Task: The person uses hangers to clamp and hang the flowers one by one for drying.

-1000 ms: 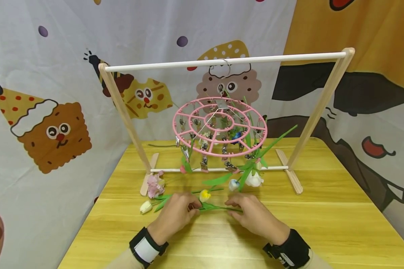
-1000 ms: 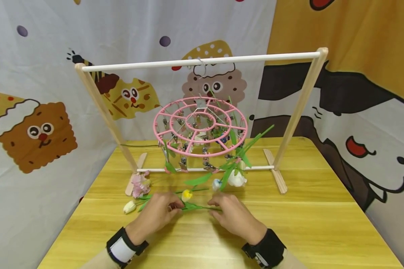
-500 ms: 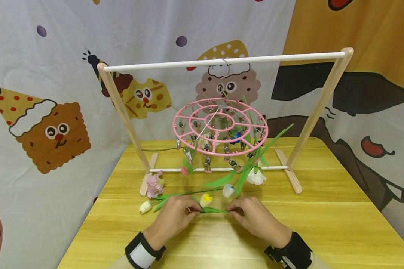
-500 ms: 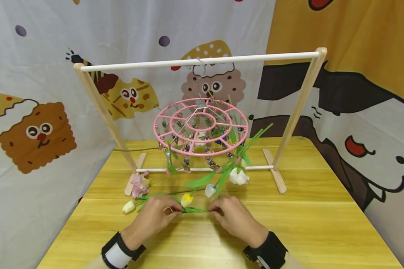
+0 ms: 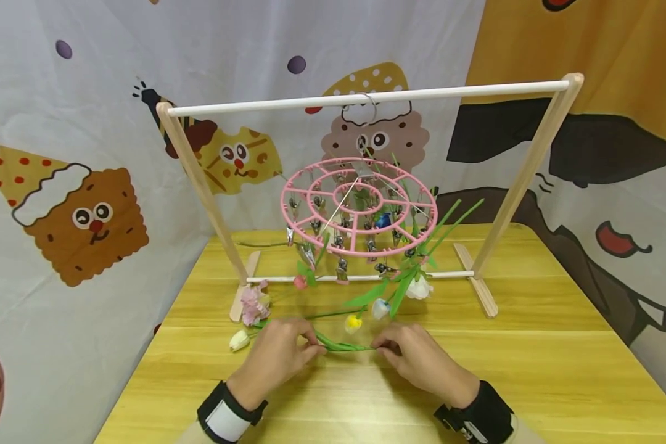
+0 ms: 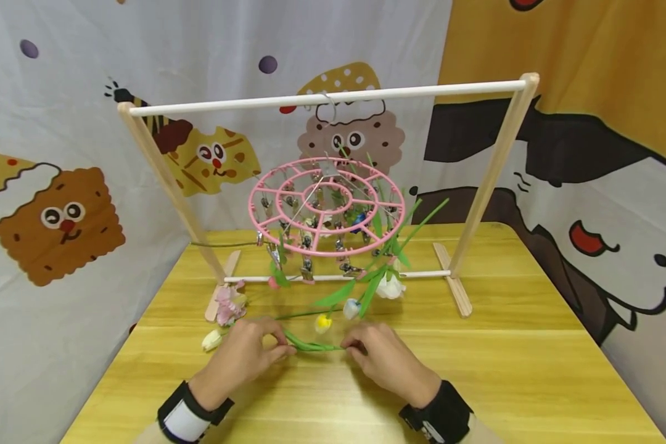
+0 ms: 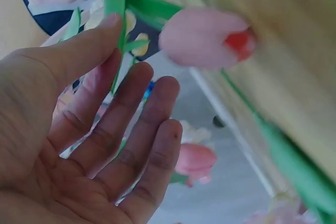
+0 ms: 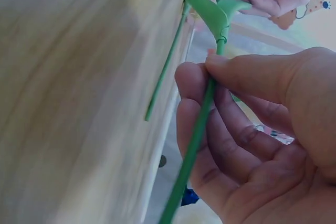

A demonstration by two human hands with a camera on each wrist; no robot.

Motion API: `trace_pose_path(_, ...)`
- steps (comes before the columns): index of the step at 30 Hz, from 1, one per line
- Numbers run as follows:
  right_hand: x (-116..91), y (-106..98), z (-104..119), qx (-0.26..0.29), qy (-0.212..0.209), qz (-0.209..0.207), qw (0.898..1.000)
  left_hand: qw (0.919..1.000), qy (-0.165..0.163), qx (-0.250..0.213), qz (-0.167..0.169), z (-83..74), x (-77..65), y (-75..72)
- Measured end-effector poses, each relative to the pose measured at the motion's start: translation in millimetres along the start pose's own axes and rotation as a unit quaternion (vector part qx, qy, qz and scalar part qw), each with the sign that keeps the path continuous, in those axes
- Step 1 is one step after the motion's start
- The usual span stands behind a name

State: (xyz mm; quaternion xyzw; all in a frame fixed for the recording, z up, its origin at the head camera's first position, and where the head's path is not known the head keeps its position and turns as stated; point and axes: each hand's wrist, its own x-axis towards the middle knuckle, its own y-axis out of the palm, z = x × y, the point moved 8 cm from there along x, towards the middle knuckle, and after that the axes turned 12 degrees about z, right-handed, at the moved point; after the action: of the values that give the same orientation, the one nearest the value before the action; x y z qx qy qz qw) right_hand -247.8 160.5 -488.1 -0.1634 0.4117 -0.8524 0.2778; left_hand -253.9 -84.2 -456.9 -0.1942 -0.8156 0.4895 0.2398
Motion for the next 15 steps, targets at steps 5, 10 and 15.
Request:
trace_pose_path(5, -3, -9, 9, 0.005, -0.007, -0.016, 1.000, 0.9989, 0.015, 0.004, -0.044, -5.6, -1.2, -16.9)
trace_pose_path(10, -5, -18, 19, -0.003, -0.020, -0.032, 0.999, 0.9946, 0.058, 0.043, -0.075, -24.9, 0.6, -20.6)
trace_pose_path(15, -5, -25, 30, -0.017, -0.037, -0.049, 0.998, 0.9880, 0.110, 0.074, -0.079, -45.2, 6.2, -15.5)
